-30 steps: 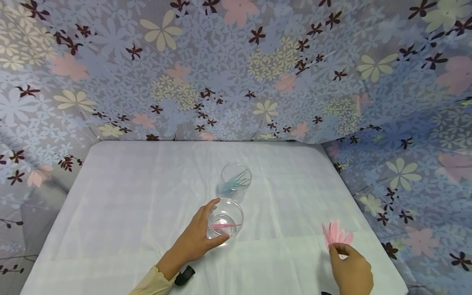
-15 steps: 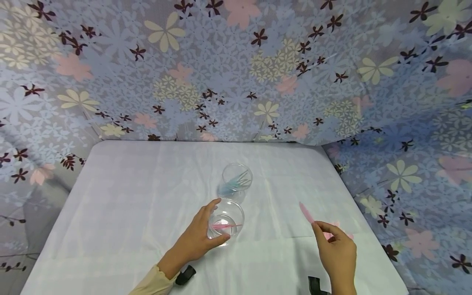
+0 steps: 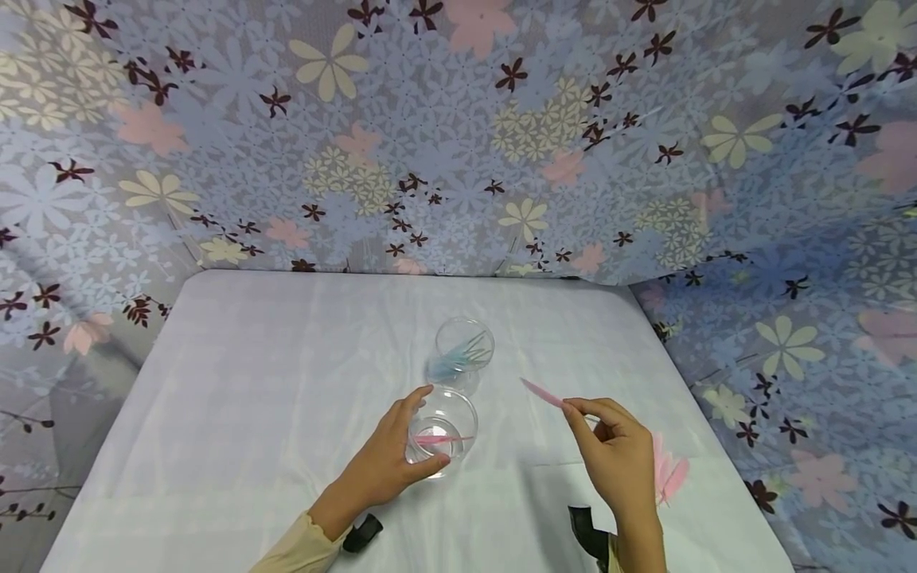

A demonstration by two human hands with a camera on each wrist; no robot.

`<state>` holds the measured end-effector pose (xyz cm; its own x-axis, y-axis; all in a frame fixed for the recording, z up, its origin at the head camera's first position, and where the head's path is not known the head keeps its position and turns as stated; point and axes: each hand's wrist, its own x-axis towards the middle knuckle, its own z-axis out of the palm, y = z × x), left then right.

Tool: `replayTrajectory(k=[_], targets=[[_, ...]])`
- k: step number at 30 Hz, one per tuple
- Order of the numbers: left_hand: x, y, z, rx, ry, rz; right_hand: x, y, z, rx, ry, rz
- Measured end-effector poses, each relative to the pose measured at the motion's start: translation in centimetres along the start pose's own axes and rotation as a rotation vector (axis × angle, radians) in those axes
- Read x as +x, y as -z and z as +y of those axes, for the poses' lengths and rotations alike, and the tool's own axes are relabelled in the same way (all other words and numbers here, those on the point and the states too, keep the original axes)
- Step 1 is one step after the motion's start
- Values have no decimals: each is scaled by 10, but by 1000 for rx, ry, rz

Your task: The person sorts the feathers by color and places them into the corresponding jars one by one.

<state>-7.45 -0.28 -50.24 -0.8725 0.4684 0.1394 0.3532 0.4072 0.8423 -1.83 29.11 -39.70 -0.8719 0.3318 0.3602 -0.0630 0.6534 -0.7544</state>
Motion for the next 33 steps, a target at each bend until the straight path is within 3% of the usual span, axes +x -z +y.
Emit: replayTrajectory(k=[10,22,33], targets=[[3,2,2,3,25,-11,6,-22,-56,115,170,-161],[0,3,0,-23,33,-26,0,-59,-42,64,198,-411],[0,3,-2,-13,19,-41,-8,-95,-45,-64,230,-487]])
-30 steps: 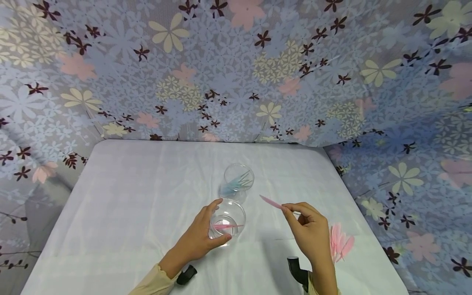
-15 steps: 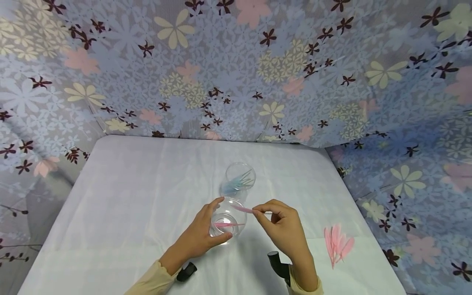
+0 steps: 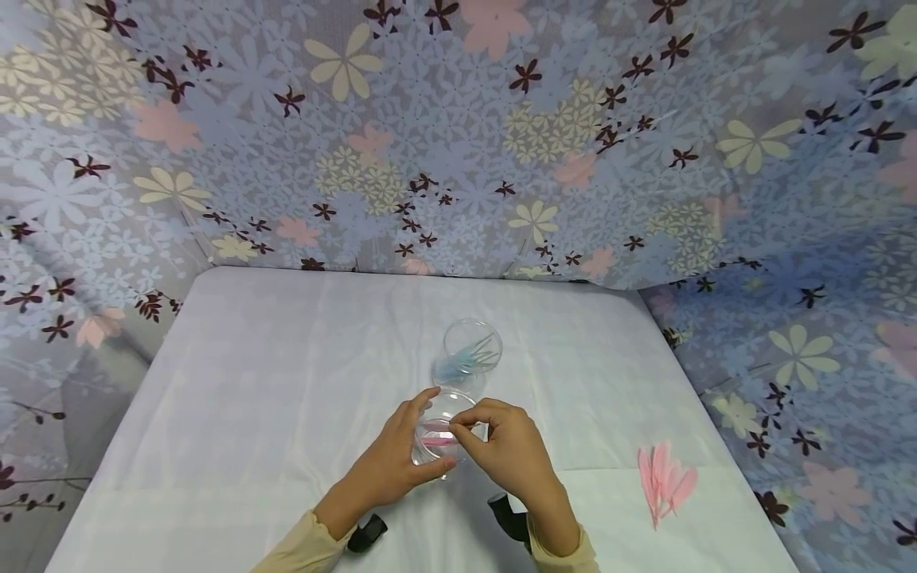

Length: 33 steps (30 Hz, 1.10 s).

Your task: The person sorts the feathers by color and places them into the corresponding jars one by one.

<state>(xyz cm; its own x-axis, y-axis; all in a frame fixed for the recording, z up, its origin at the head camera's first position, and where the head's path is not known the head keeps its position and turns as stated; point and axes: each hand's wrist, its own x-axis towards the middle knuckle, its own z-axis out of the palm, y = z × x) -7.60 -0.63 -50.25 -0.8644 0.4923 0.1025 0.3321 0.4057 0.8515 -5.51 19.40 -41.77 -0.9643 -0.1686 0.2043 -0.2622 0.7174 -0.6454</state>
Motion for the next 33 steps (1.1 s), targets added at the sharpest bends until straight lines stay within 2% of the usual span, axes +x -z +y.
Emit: replayTrajectory(k=[12,18,33], targets=[[1,0,1,1,-21,-14,3,-20,-1,-182,-12,13],[0,-1,-1,7,-48,8,3,-26,-2,-288,4,29],[1,-2,-1,7,-48,17,5,-25,-5,-337,-31,-25]])
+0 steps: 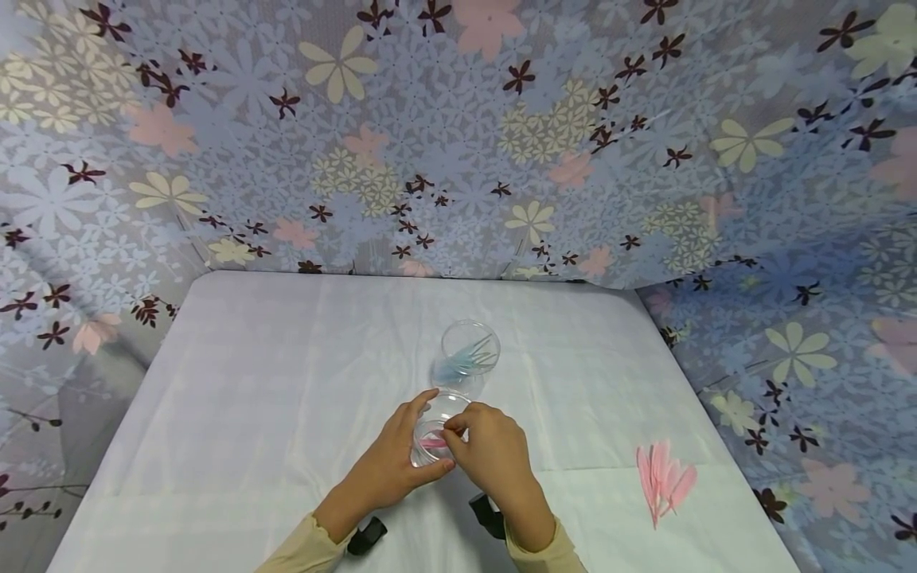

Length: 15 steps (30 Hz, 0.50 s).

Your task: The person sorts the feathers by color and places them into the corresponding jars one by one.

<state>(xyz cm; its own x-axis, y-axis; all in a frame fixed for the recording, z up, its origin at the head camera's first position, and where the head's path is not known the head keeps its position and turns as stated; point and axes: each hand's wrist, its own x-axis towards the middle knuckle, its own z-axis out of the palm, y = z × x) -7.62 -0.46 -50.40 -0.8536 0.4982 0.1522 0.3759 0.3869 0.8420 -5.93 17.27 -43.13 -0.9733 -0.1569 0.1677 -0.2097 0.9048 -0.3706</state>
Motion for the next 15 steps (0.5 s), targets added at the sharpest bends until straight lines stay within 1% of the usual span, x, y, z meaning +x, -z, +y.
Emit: replayTrajectory(k=[6,9,12,15], targets=[[-1,1,2,19,7,0,-2,1,0,15,-10,-1],[-1,0,2,27,16,-2,-4,4,0,54,-11,3],[-1,0,2,33,20,1,-8,8,2,121,3,44],[0,-1,1,27,20,9,-13,14,8,197,31,128]])
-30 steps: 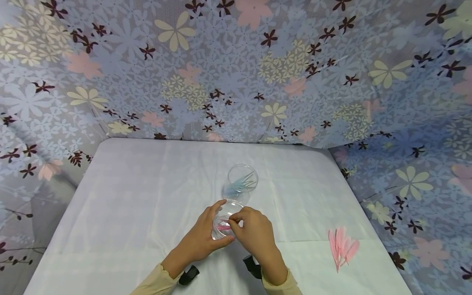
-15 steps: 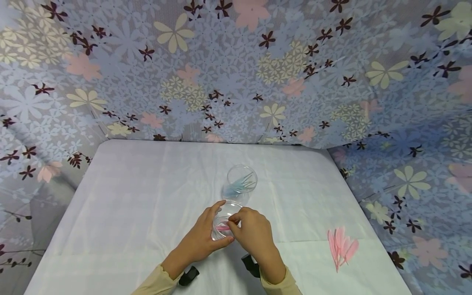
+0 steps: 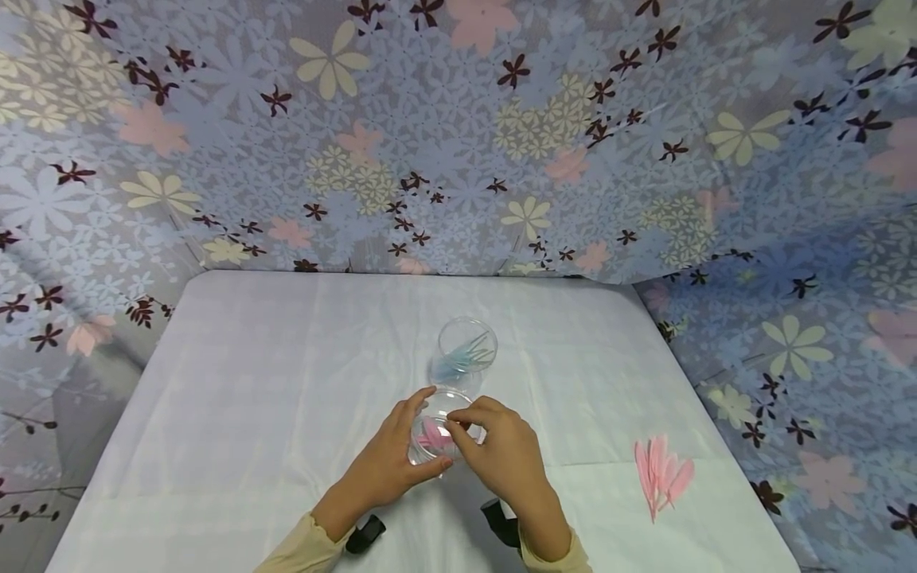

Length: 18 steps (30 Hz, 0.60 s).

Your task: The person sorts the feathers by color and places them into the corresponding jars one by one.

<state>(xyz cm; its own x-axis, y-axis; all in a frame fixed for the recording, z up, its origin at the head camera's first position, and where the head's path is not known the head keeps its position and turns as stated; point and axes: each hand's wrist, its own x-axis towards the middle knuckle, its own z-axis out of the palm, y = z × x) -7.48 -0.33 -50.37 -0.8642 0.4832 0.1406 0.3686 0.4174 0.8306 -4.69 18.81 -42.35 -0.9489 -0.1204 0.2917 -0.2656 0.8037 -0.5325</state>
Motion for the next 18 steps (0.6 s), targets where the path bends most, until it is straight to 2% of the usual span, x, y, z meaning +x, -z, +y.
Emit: replayTrajectory(k=[4,6,8,11,15,18], targets=[[1,0,-1,4,9,10,-8,16,11,113,2,142],[1,0,-2,6,17,15,-12,24,20,149,-28,222],[1,0,-3,-1,29,15,-19,31,33,132,-102,289],[1,-2,-2,-14,41,9,-40,41,64,-6,-327,316],[0,-4,-1,-3,39,1,-82,56,114,-200,-701,227],[0,-1,-2,12,34,12,-106,69,146,-245,-895,181]])
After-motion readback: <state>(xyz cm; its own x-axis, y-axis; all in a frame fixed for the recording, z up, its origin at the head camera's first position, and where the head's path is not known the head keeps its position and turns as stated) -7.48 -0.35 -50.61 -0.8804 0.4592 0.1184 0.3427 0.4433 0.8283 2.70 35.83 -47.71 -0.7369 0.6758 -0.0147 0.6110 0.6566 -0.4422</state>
